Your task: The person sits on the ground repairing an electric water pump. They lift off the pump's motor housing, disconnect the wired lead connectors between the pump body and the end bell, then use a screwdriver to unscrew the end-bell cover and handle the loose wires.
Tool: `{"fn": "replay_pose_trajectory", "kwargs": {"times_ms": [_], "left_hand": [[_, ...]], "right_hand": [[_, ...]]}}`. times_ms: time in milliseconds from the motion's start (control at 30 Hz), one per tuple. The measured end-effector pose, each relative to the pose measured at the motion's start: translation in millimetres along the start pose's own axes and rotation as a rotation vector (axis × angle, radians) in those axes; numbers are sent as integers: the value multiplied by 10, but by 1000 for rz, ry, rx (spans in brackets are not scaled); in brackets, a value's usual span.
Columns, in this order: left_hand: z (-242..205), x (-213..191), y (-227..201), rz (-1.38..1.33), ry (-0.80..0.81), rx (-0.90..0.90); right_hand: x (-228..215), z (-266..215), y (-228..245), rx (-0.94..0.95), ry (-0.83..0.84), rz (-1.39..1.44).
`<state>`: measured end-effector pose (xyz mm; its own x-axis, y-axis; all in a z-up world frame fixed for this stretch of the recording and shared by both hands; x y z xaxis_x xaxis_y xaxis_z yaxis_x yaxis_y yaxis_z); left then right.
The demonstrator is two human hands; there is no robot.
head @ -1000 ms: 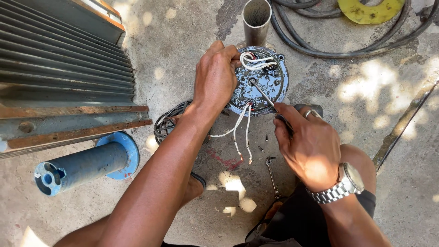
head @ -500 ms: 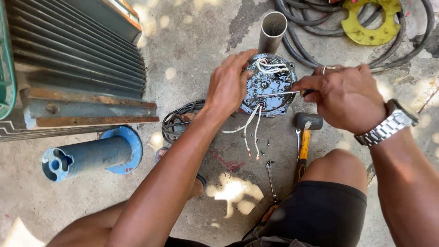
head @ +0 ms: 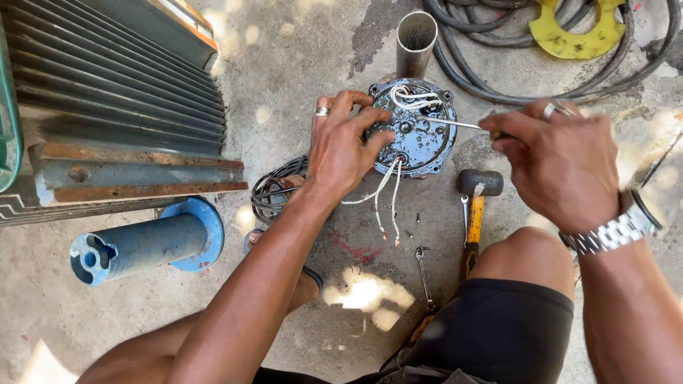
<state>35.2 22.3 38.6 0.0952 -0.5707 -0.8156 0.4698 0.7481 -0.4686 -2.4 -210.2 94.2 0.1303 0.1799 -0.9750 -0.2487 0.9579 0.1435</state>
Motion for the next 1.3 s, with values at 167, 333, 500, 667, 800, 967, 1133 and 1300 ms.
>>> {"fn": "replay_pose_trajectory", "kwargs": {"times_ms": [167, 333, 500, 667, 800, 967, 1133, 1300], "left_hand": [[14, 138, 111, 40, 97, -254], [-59, 210, 227, -26, 93, -315], [-76, 284, 308, -96, 118, -347], [-82, 176, 224, -59, 84, -317], [154, -32, -220, -71, 70, -292], [379, 211, -353, 57, 131, 113], [451, 359, -284, 99, 149, 142], [504, 258, -421, 77, 136, 127]], "right_hand": [[462, -534, -466, 740, 179, 896], [1967, -1405, -563, 1263, 233, 1509], [2983, -1783, -271, 1454, 573, 1236], [3919, -1899, -297, 1001, 782, 454], [4398, -2215, -377, 940, 784, 220], [4138, -2156, -280, 910, 795, 139], [3992, -2099, -278, 963, 816, 187], [3947, -2089, -246, 989, 835, 200]]}}
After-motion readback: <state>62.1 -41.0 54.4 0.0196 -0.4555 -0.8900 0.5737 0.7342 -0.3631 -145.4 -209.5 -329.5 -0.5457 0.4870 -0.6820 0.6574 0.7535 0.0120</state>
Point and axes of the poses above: each hand's wrist, its own z-axis towards the middle knuckle, its own x-axis out of the palm, y = z × x, the point moved 8 cm from there along z, towards the middle knuckle, and after that the axes turned 11 degrees about x, right-handed, at the moved point
